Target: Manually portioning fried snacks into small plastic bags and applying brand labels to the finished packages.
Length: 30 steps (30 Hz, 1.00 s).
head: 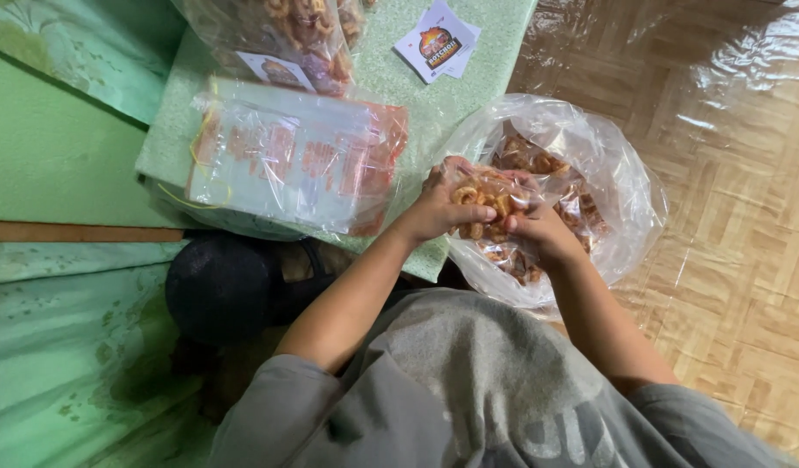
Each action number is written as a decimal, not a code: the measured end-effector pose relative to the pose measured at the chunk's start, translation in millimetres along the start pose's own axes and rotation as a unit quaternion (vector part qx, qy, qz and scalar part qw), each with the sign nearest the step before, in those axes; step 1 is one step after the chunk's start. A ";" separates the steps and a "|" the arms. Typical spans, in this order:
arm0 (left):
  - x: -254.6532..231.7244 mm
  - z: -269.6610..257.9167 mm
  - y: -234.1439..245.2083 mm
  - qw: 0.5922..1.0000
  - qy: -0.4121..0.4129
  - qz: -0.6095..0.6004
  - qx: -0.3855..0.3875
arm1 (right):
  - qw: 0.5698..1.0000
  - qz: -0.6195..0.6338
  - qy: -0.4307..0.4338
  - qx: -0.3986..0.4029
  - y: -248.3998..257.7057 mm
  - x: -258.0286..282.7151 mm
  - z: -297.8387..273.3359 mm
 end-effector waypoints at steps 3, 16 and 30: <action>-15.8 -6.2 7.6 1.000 0.001 0.022 -0.002 | 1.000 -0.022 0.005 0.007 -3.3 11.3 2.6; -63.8 -44.0 49.4 0.818 -0.304 0.419 -0.249 | 0.946 0.277 0.064 0.154 52.3 -13.7 16.3; -24.6 -24.7 130.3 0.852 -0.360 0.212 -0.316 | 0.923 0.355 -0.019 0.150 9.2 -24.0 40.0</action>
Point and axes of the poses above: each hand's wrist, its own z-axis towards the middle knuckle, its own y-axis out of the back of the hand, x = y × z, the point moved 6 cm from there along z, towards the middle knuckle, and after that the axes turned 2 degrees about -z, right-handed, at the moved point
